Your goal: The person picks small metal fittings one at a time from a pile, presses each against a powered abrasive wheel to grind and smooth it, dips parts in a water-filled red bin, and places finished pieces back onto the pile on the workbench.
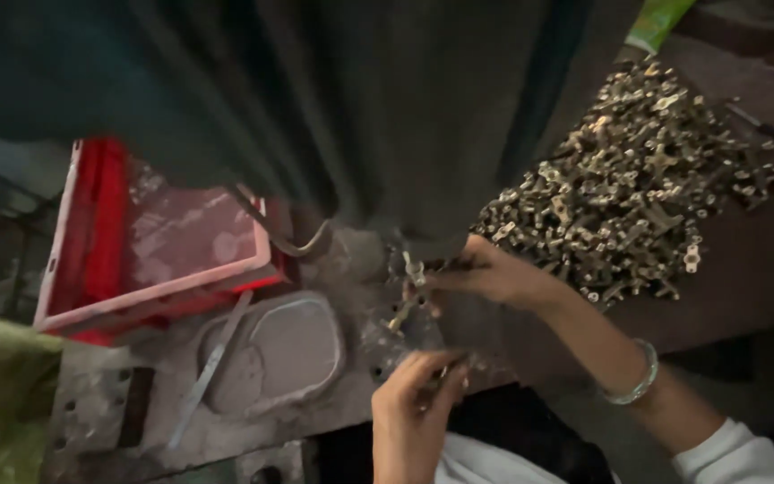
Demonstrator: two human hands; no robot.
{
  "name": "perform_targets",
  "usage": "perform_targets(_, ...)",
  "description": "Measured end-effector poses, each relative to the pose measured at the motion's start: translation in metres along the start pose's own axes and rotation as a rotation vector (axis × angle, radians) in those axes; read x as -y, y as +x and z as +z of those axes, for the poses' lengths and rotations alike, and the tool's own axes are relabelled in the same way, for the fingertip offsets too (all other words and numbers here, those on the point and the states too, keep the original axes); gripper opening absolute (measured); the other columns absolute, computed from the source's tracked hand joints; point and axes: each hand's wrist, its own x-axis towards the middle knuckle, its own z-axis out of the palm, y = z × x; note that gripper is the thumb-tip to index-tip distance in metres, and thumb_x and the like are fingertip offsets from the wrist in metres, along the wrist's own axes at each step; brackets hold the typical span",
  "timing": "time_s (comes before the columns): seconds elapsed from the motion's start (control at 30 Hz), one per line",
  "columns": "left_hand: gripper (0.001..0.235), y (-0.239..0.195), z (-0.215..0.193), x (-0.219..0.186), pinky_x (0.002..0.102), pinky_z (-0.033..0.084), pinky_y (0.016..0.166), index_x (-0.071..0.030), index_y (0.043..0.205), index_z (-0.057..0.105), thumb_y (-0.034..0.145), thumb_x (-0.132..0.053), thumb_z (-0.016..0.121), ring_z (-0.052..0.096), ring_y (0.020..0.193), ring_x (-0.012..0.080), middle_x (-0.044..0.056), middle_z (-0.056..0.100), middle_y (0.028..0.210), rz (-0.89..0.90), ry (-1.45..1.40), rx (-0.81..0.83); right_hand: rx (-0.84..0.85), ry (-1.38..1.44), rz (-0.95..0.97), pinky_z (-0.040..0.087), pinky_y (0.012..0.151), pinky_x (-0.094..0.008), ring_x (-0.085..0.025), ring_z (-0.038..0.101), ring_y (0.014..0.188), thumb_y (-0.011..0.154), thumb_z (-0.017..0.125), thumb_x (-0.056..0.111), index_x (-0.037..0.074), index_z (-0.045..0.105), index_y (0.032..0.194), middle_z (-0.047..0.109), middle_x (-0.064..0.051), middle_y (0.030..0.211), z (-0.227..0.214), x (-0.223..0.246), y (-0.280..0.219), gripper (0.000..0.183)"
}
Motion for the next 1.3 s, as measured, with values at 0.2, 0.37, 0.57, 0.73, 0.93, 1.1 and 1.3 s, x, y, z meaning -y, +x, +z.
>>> perform_targets(0.2, 0.056, 0.032, -0.011, 0.049, 0.049, 0.059, 0.096, -0.002, 0.123, 0.069, 0.068, -0.013, 0.071, 0.068, 0.111, 0.031, 0.01, 0.066, 0.111, 1.075, 0.937, -0.256, -0.065, -0.023, -0.023, 0.061, 0.082, -0.034, -0.017, 0.072, 0.088, 0.097, 0.07, 0.006, -0.003, 0.071, 0.115, 0.076, -0.01, 0.105, -0.011, -0.043, -0.004, 0.02)
perform_targets(0.37, 0.052, 0.021, -0.008, 0.065, 0.034, 0.058, 0.082, -0.001, 0.126, 0.069, 0.074, -0.002, 0.068, 0.063, 0.107, 0.0273, 0.011, 0.065, 0.115, 0.668, 0.883, -0.186, -0.111, -0.25, -0.027, 0.06, 0.079, -0.036, -0.018, 0.072, 0.087, 0.1, 0.07, 0.006, -0.003, 0.074, 0.113, 0.078, -0.012, 0.1, -0.007, -0.032, 0.0, 0.017)
perform_targets(0.57, 0.031, 0.054, 0.022, 0.059, 0.038, 0.055, 0.078, -0.002, 0.109, 0.07, 0.079, -0.006, 0.066, 0.06, 0.104, 0.0293, 0.01, 0.065, 0.109, 0.669, 1.026, -0.211, -0.042, -0.083, -0.016, 0.062, 0.082, -0.036, -0.017, 0.073, 0.09, 0.1, 0.062, 0.008, -0.001, 0.068, 0.125, 0.078, -0.011, 0.11, 0.005, -0.005, 0.0, 0.027)
perform_targets(0.73, 0.033, 0.092, 0.082, 0.097, 0.047, 0.054, 0.098, 0.0, 0.104, 0.072, 0.076, -0.019, 0.067, 0.061, 0.113, 0.0295, 0.014, 0.065, 0.101, 0.838, 1.315, -0.211, -0.037, -0.131, -0.033, 0.06, 0.095, -0.034, -0.016, 0.073, 0.106, 0.102, 0.062, 0.008, -0.002, 0.068, 0.125, 0.077, -0.01, 0.113, 0.008, -0.023, -0.007, 0.025)
perform_targets(0.93, 0.027, 0.031, 0.04, 0.113, 0.043, 0.053, 0.078, -0.004, 0.104, 0.072, 0.079, -0.012, 0.068, 0.06, 0.109, 0.0357, 0.016, 0.065, 0.116, 0.788, 0.829, -0.042, -0.532, 0.028, -0.003, 0.057, 0.078, -0.033, -0.015, 0.069, 0.088, 0.099, 0.067, 0.01, -0.001, 0.071, 0.118, 0.074, -0.007, 0.103, 0.049, -0.052, -0.014, 0.022)
perform_targets(1.1, 0.041, 0.0, -0.085, 0.043, 0.042, 0.056, 0.089, -0.003, 0.107, 0.07, 0.068, 0.006, 0.06, 0.066, 0.106, 0.035, 0.014, 0.068, 0.112, 0.585, 0.683, -0.404, -0.595, 0.07, -0.061, 0.058, 0.072, -0.035, -0.016, 0.068, 0.08, 0.1, 0.066, 0.014, -0.001, 0.072, 0.113, 0.073, -0.007, 0.1, 0.073, -0.044, -0.014, 0.021)
perform_targets(1.3, 0.023, 0.025, -0.118, 0.073, 0.042, 0.054, 0.081, -0.005, 0.102, 0.07, 0.08, 0.0, 0.068, 0.067, 0.099, 0.0348, 0.012, 0.068, 0.104, 0.286, 0.842, -0.331, -0.649, -0.045, -0.03, 0.056, 0.076, -0.032, -0.015, 0.068, 0.083, 0.1, 0.064, 0.012, -0.002, 0.069, 0.121, 0.073, -0.01, 0.109, 0.056, -0.054, -0.012, 0.026)
